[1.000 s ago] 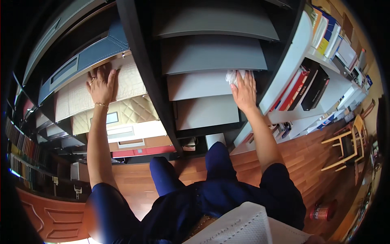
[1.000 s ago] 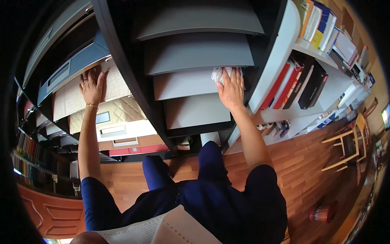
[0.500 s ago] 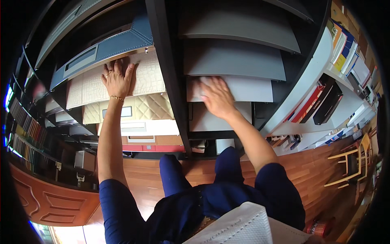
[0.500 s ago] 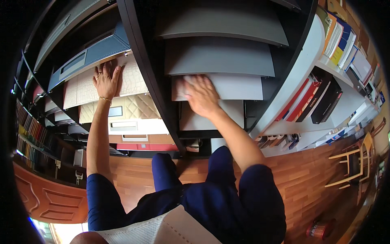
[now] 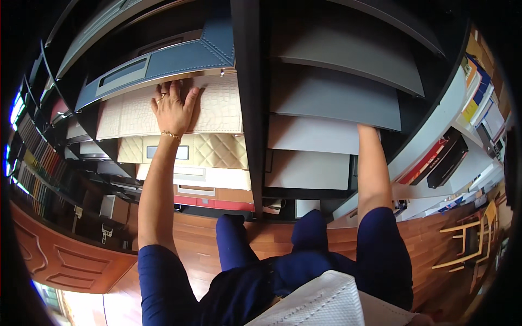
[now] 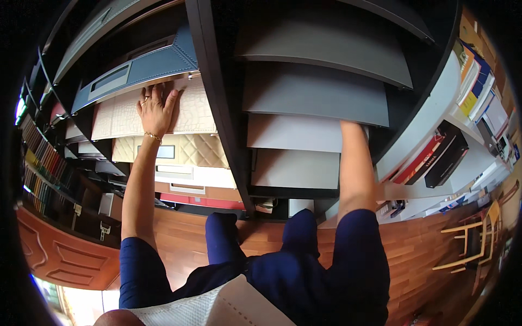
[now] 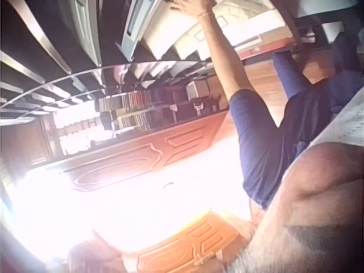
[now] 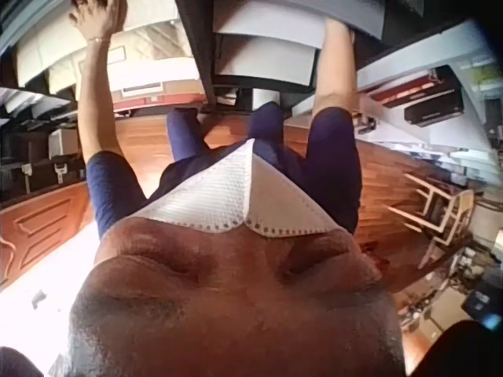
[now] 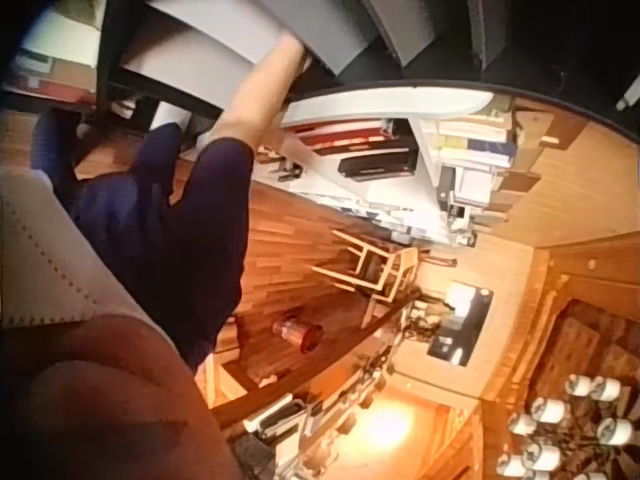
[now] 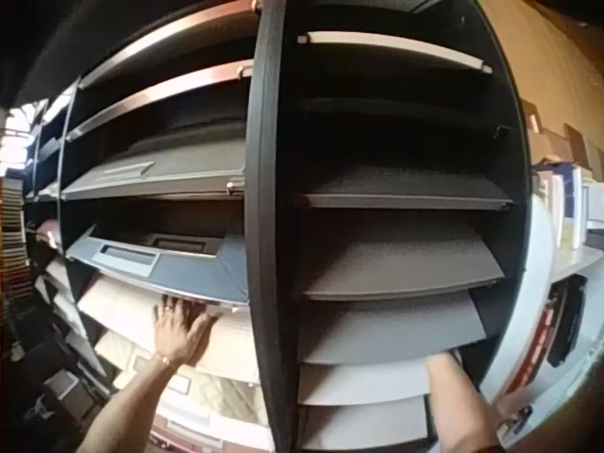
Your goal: The person is wiping down shelves and organizing binders in an office storage area.
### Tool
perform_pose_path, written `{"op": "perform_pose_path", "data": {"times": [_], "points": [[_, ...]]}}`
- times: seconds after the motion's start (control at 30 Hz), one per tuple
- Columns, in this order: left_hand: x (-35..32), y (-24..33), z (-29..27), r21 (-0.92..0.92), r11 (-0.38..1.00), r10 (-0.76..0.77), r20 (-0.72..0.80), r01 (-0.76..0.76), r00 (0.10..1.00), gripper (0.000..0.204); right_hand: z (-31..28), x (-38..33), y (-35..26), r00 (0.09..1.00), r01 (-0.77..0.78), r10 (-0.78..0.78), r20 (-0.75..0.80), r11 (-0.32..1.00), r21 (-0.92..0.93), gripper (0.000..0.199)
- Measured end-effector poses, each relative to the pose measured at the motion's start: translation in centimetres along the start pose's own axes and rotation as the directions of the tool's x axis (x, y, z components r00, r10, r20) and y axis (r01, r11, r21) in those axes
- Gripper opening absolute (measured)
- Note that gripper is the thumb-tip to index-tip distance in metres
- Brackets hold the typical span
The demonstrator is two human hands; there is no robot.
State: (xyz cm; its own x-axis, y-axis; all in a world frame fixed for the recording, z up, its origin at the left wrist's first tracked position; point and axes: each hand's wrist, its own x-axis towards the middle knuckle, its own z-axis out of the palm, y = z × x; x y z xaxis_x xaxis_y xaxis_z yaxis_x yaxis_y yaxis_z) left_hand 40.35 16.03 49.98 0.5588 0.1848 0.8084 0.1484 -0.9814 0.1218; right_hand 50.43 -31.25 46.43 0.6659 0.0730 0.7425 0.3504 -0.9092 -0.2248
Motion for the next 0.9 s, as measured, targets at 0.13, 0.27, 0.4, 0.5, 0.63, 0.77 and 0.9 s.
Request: {"op": "perform_pose_path", "data": {"times": [0.13, 0.27, 0.4, 0.5, 0.63, 0.77, 0.9], "points": [[-0.3, -0.7, -0.3, -0.009, 1.000, -0.007, 0.017, 0.007, 1.000, 0.072, 4.7, 2.6, -6.2, 0.997, 0.030, -0.055, 0.057, 0.929, 0.369, 0.043], [-0.3, -0.8, -0.4, -0.025, 1.000, -0.018, 0.036, 0.019, 0.999, 0.077, 8.1, 1.7, -15.2, 0.989, 0.016, -0.111, 0.100, 0.745, 0.667, 0.042], [0.2, 0.2, 0.0, -0.051, 0.999, -0.002, 0.020, 0.003, 1.000, 0.075, 8.8, 2.2, -18.4, 0.982, -0.029, -0.149, 0.118, 0.497, 0.867, 0.041], [-0.1, -1.4, -0.1, -0.007, 1.000, -0.019, 0.047, 0.019, 0.999, 0.076, 6.2, -3.6, -18.0, 0.962, 0.154, -0.195, 0.190, 0.966, 0.209, 0.039], [0.3, -0.7, 0.5, -0.044, 0.999, -0.008, 0.035, 0.009, 0.999, 0.076, 3.0, -9.3, -17.0, 0.859, 0.314, -0.272, 0.433, 0.949, -0.027, 0.040], [0.6, -2.0, 1.0, 0.038, 0.999, -0.004, 0.009, 0.004, 1.000, 0.075, -0.3, -12.9, -16.3, 0.864, 0.432, -0.482, 0.146, 0.859, 0.274, 0.031], [0.0, -1.3, 1.3, 0.016, 1.000, 0.015, 0.022, -0.016, 1.000, 0.068, -1.8, -13.2, -11.3, 0.881, 0.428, -0.447, 0.153, 0.893, 0.143, 0.038]]}}
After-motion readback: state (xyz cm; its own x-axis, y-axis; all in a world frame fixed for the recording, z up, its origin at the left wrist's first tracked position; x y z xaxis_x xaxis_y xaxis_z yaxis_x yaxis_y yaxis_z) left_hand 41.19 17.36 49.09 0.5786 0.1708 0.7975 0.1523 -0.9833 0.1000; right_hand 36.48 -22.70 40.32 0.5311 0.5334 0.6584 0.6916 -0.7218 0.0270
